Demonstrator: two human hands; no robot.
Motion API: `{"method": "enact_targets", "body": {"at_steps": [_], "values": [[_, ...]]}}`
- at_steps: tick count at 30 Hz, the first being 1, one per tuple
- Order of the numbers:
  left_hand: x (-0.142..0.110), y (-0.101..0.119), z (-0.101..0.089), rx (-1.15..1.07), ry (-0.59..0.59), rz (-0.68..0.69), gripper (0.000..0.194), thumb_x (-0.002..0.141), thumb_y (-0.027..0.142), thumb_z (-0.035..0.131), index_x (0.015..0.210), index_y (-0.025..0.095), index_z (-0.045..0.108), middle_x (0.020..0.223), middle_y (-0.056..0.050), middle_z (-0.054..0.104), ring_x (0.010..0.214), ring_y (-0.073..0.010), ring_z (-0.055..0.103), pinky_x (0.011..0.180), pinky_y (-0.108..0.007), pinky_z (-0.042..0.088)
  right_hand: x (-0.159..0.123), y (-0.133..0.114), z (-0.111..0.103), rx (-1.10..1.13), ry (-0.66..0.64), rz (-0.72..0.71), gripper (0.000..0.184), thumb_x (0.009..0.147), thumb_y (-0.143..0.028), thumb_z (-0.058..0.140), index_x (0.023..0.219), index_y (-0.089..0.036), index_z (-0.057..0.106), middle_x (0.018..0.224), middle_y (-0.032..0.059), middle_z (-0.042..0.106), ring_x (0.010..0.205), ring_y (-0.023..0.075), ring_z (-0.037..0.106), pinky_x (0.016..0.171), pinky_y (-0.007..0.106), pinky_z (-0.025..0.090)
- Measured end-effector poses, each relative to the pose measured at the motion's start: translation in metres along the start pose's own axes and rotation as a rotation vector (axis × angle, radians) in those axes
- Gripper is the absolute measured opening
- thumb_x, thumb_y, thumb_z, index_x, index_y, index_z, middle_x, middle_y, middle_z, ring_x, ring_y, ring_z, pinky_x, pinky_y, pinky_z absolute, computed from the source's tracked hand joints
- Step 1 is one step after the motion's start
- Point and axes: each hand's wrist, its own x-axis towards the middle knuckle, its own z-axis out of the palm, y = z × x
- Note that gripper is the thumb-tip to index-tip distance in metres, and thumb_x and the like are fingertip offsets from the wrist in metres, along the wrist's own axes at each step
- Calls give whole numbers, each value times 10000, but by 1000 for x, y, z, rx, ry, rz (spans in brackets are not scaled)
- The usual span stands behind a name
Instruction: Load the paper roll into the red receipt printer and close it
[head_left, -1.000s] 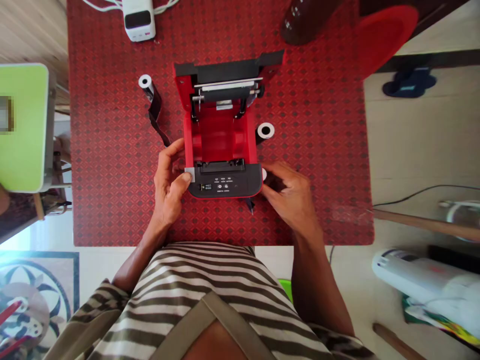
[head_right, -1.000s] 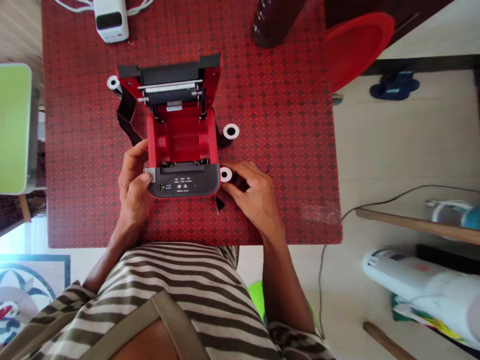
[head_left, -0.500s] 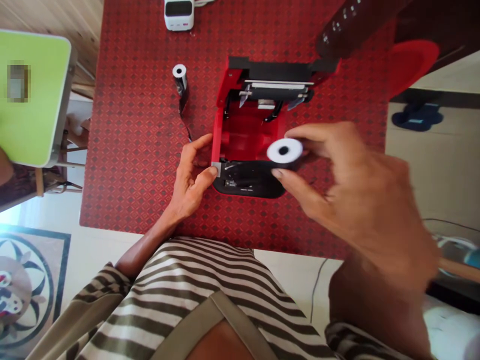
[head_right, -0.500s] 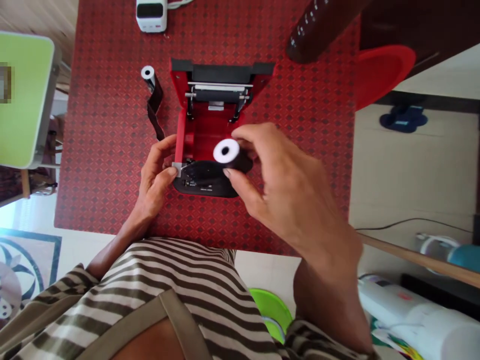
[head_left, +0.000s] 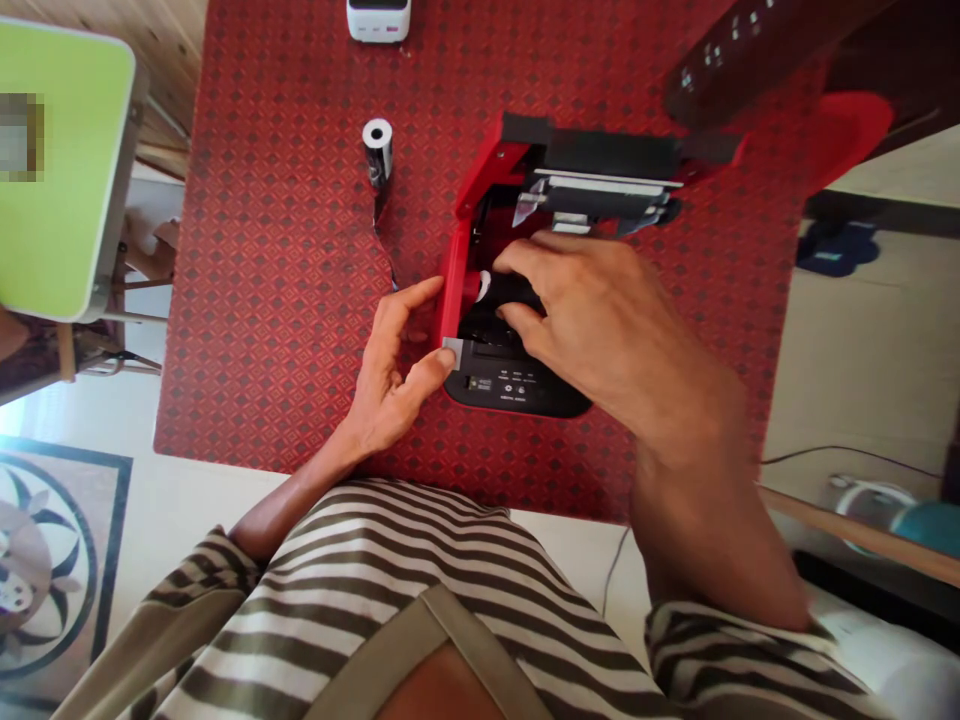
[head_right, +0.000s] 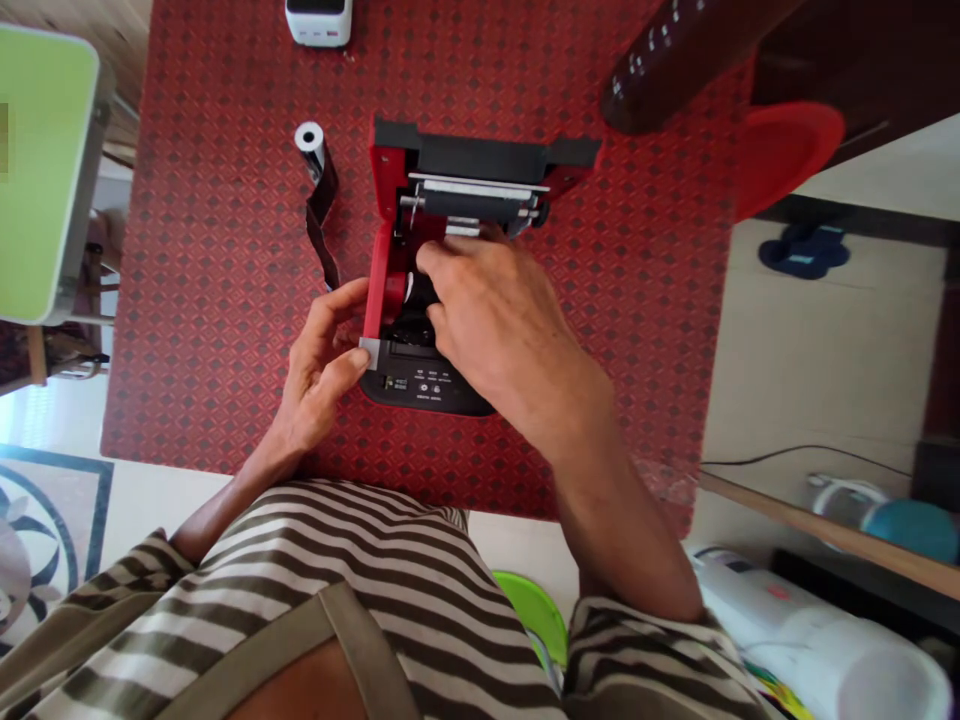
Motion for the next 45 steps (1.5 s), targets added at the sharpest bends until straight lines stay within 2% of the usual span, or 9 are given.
{"method": "enact_targets", "body": {"at_steps": [7,13,18,22,26,31,37,42,45], "values": [[-1,4,0,-17,-16,-20,744,1181,838,832,1769,393,727,1772,-133,768,1631,-452,725,1314,-662,667,12,9,0,4,-76,6,319,1133,-172,633,1259,-306,895,1224,140,944,1153,393,869,991,521,688],[0,5,-1,16,-13,-31,770,1179,871,816,1772,389,721,1741,-136,770,1588,-440,745,1338,-669,653,11,-6,-2,-28,-140,118,365,1128,-117,658,1359,-275,891,1301,161,954,1237,422,897,1090,556,695],[0,0,-1,21,3,24,709,1194,828,823,1765,415,741,1744,-122,773,1545,-429,767,1287,-642,670,-15,-6,-17,116,-39,45,446,1197,-133,550,1389,-310,913,1338,140,958,1282,428,896,1154,621,709],[0,-3,0,20,8,25,705,1199,827,812,1770,422,731,1739,-128,777,1585,-439,751,1303,-650,668,-42,5,-29,265,16,-82,381,1270,-293,588,1447,-358,919,1462,72,965,1342,391,908,1216,629,735],[1,-6,-3,30,9,31,725,1183,848,814,1764,421,734,1736,-127,778,1594,-441,750,1283,-648,673,-48,12,-25,299,14,-132,368,1250,-261,612,1325,-359,959,1380,56,985,1327,375,913,1212,633,738],[3,-8,-7,46,-3,35,731,1177,839,823,1762,409,736,1710,-131,804,1573,-440,775,1273,-653,674,-41,13,-19,316,21,-138,396,1237,-231,602,1123,-329,969,1139,79,966,1116,354,898,1061,567,735],[4,-12,-8,50,-1,74,709,1192,818,821,1765,410,731,1740,-130,803,1610,-439,775,1259,-634,681,-36,22,-30,301,-69,-199,473,1169,-110,541,1157,-341,953,1131,45,948,1111,318,898,1020,491,696],[5,-14,-9,62,-15,71,724,1190,839,806,1772,418,713,1747,-122,805,1594,-425,791,1272,-629,687,-21,24,-38,221,-167,-223,429,1097,-37,590,1016,-317,905,1025,37,902,974,283,839,907,427,626],[5,-13,-9,47,-17,73,709,1192,811,820,1773,419,715,1757,-122,799,1608,-429,786,1272,-629,684,-15,25,-31,212,-195,-255,373,1083,-36,634,965,-298,873,979,25,884,910,256,786,880,404,581]]}}
